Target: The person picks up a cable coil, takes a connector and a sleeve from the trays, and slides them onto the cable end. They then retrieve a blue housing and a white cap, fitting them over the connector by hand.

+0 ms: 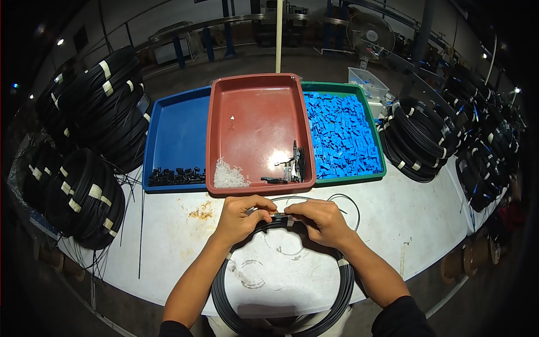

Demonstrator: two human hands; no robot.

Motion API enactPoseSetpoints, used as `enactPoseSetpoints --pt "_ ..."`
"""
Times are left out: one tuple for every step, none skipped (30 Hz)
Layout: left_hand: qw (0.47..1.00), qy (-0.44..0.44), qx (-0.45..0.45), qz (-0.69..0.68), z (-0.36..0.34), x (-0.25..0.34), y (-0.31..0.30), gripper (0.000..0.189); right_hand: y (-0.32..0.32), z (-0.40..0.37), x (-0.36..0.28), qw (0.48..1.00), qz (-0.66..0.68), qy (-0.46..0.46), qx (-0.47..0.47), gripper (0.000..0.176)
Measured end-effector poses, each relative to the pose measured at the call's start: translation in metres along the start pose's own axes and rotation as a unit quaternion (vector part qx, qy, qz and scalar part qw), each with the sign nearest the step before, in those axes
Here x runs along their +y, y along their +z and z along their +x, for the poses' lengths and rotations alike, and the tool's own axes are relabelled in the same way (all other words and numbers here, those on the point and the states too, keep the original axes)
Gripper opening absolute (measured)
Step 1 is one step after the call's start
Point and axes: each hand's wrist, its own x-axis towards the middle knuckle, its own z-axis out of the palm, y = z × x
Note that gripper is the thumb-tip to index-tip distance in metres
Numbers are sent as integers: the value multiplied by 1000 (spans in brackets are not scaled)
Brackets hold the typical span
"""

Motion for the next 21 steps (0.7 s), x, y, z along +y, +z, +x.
enactPoseSetpoints --pt "1000 10 -9 7 0 1 0 18 2 -1 0 1000 0 13 15 30" --pt "1000 19 -19 14 0 1 0 20 3 -2 1 999 0 27 30 26" --pt "1000 20 -18 13 0 0 0 20 3 -2 1 999 -1 26 29 26" --pt "999 23 -30 18 -1 -1 -1 21 3 -3 2 999 -7 31 13 23" --pt "999 26 -42 22 0 -2 -1 22 2 -3 3 999 -12 35 -4 20" --pt "999 28 -41 20 0 -3 -1 22 1 -2 3 999 -15 35 -6 20" --pt "998 26 -45 18 1 -3 -1 22 0 -2 2 999 -11 40 -16 19" --pt "998 23 -49 17 0 -2 -1 22 0 -2 1 999 -6 45 -28 18" --pt "999 22 -47 16 -1 -1 -1 22 0 -1 1 999 -5 44 -31 18" --pt "999 15 -48 20 0 1 0 21 1 0 1 999 2 39 -23 18" --pt "998 8 -49 25 0 3 0 20 2 1 1 999 10 33 -14 17" --pt "999 7 -47 26 0 4 0 20 3 1 0 999 12 32 -16 17" --pt "999 10 -43 20 0 4 0 20 3 1 -1 999 16 42 -10 17" --pt "999 14 -40 13 0 4 0 19 2 1 -2 999 19 51 -3 17" --pt "999 13 -39 13 0 4 -1 19 2 2 -3 998 20 51 -4 17" --pt "999 11 -42 2 0 3 -1 19 1 3 -4 999 18 42 -2 17" --pt "999 8 -45 -9 0 2 -1 20 1 3 -4 999 16 33 -1 17" --pt "999 6 -45 -10 0 2 -1 20 1 2 -4 999 17 34 -2 17" --pt "999 12 -46 -5 0 2 -1 20 1 2 -5 999 15 32 -6 17" --pt "999 18 -48 0 0 2 -1 21 0 2 -5 999 13 30 -10 17" --pt "999 18 -50 0 0 2 -2 21 1 1 -4 999 13 31 -8 17"
